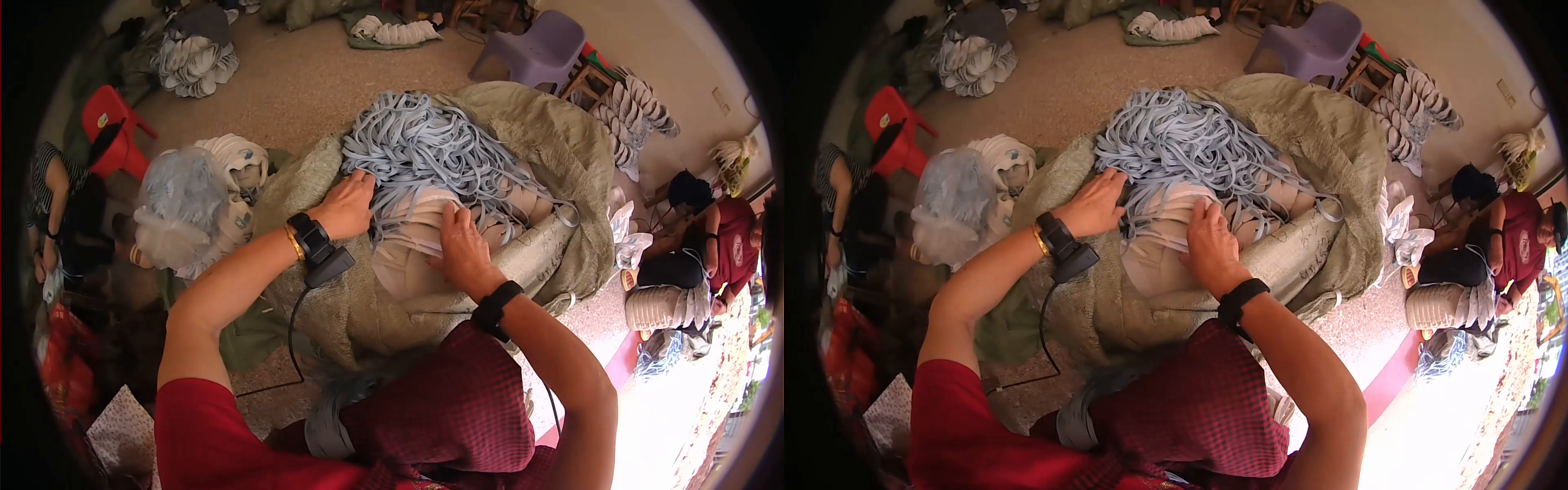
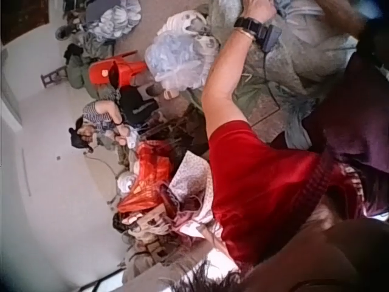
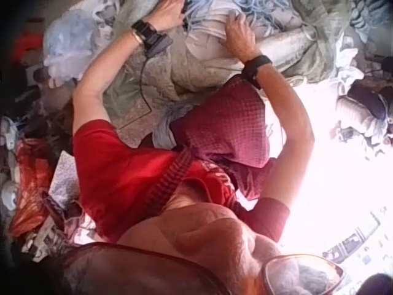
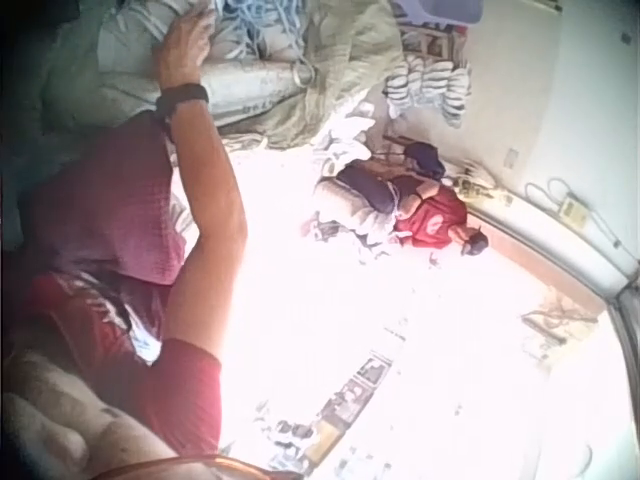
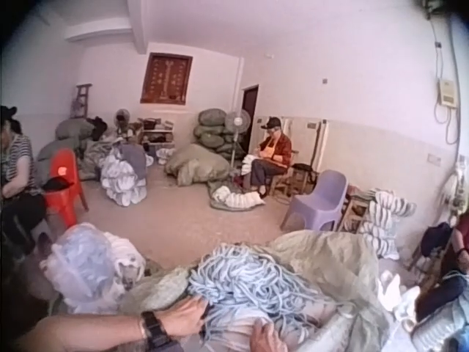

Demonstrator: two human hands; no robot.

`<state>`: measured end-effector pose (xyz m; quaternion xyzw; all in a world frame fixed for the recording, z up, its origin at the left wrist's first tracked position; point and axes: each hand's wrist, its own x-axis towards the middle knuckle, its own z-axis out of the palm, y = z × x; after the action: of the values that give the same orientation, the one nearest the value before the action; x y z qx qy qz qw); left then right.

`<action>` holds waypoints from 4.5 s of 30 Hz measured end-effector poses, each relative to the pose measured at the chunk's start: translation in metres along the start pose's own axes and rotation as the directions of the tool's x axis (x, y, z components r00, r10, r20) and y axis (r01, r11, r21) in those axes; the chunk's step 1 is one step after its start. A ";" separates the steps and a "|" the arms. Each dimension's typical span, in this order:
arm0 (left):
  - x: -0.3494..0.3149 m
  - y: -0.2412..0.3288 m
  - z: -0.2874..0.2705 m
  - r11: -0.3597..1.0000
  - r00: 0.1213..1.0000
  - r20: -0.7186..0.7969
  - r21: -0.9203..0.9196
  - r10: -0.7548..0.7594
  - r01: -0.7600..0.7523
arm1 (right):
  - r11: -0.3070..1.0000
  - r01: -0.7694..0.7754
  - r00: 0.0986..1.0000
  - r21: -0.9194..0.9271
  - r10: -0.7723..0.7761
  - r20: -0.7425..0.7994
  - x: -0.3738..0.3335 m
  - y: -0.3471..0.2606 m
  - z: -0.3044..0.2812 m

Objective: Insert laces into the eyelets of shoe uppers.

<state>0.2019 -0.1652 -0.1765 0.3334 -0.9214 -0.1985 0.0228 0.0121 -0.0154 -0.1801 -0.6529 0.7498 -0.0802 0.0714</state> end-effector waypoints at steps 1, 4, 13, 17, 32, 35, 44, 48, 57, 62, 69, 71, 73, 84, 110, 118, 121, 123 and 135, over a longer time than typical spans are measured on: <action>0.003 0.001 -0.002 1.000 1.000 0.021 0.008 -0.005 0.005 | 1.000 -0.003 1.000 -0.003 0.003 -0.007 0.002 0.004 0.007; 0.006 0.008 -0.008 0.991 0.974 0.220 -0.105 -0.058 0.083 | 0.975 -0.207 0.978 0.077 0.208 -0.008 0.003 0.004 0.009; 0.014 -0.012 0.005 0.923 0.998 -0.007 -0.381 -0.059 0.052 | 0.996 -0.056 0.998 -0.072 0.055 -0.020 0.008 0.021 0.000; -0.019 -0.006 -0.008 0.800 0.978 -0.201 -0.594 -0.049 -0.082 | 0.981 0.051 0.998 -0.189 -0.055 -0.015 -0.028 -0.026 -0.068; -0.109 -0.017 -0.045 0.935 0.920 -0.217 0.216 0.327 -0.281 | 0.898 0.125 0.989 -0.421 -0.082 0.120 -0.052 -0.036 -0.152; -0.105 -0.023 -0.039 0.905 0.897 -0.264 0.338 0.354 -0.258 | 0.922 0.028 0.997 -0.385 0.001 0.075 -0.056 -0.019 -0.121; -0.041 0.063 -0.019 0.967 0.932 -0.263 0.010 0.249 -0.255 | 0.943 0.026 0.995 -0.331 0.006 0.095 -0.046 0.002 -0.080; 0.021 0.059 -0.014 1.000 0.901 -0.433 -0.002 0.025 -0.029 | 0.963 0.027 0.997 -0.266 -0.006 0.081 -0.055 0.016 -0.057; 0.095 0.036 -0.036 0.925 0.923 -0.376 0.374 0.087 0.065 | 0.990 0.074 0.988 0.116 -0.089 0.130 -0.054 0.053 -0.051; 0.050 0.043 -0.054 0.946 0.876 -0.369 0.035 0.312 -0.322 | 0.644 -0.371 0.919 0.669 0.150 0.365 -0.011 0.148 -0.089; -0.096 0.053 -0.118 0.935 0.933 0.056 -0.049 0.355 -0.352 | 0.783 -0.619 0.560 0.057 0.491 -0.668 -0.027 0.267 -0.183; -0.103 0.070 -0.135 0.964 0.951 0.157 -0.056 0.265 -0.260 | 0.814 -0.577 0.558 -0.073 0.327 -0.763 -0.035 0.259 -0.222; -0.093 0.097 -0.156 0.950 0.939 0.156 0.008 0.308 -0.313 | 0.787 -0.587 0.571 -0.187 0.239 -0.785 -0.043 0.248 -0.234; 0.165 0.208 0.002 0.742 0.726 0.173 -0.056 0.666 -0.668 | 0.946 -0.262 0.939 -0.189 0.205 -0.276 -0.018 0.229 -0.185; 0.256 0.222 -0.068 0.701 0.395 -0.767 0.098 0.506 -0.706 | 0.881 -0.141 0.853 0.452 0.340 -0.395 0.088 0.307 -0.075; 0.150 0.178 -0.019 0.584 0.602 -0.561 -0.242 0.568 -0.775 | 0.956 -0.116 0.930 0.271 0.200 -0.310 0.032 0.220 -0.155; 0.091 0.141 0.018 0.673 0.706 0.064 -0.374 0.706 -0.639 | 0.971 -0.129 0.952 0.199 0.178 -0.250 0.037 0.188 -0.225; 0.087 0.107 0.053 0.768 0.784 -0.330 -0.210 0.526 -0.605 | 0.984 -0.102 0.971 0.143 0.130 -0.202 0.040 0.144 -0.249; 0.084 0.064 0.092 0.750 0.895 -0.425 -0.547 0.134 -0.372 | 0.971 0.088 0.991 -0.224 -0.109 -0.082 -0.177 -0.069 -0.412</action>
<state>0.0822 -0.1406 -0.2445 0.2079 -0.8225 -0.4177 0.3253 0.0158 0.1618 0.2371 -0.6886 0.7234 -0.0306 -0.0408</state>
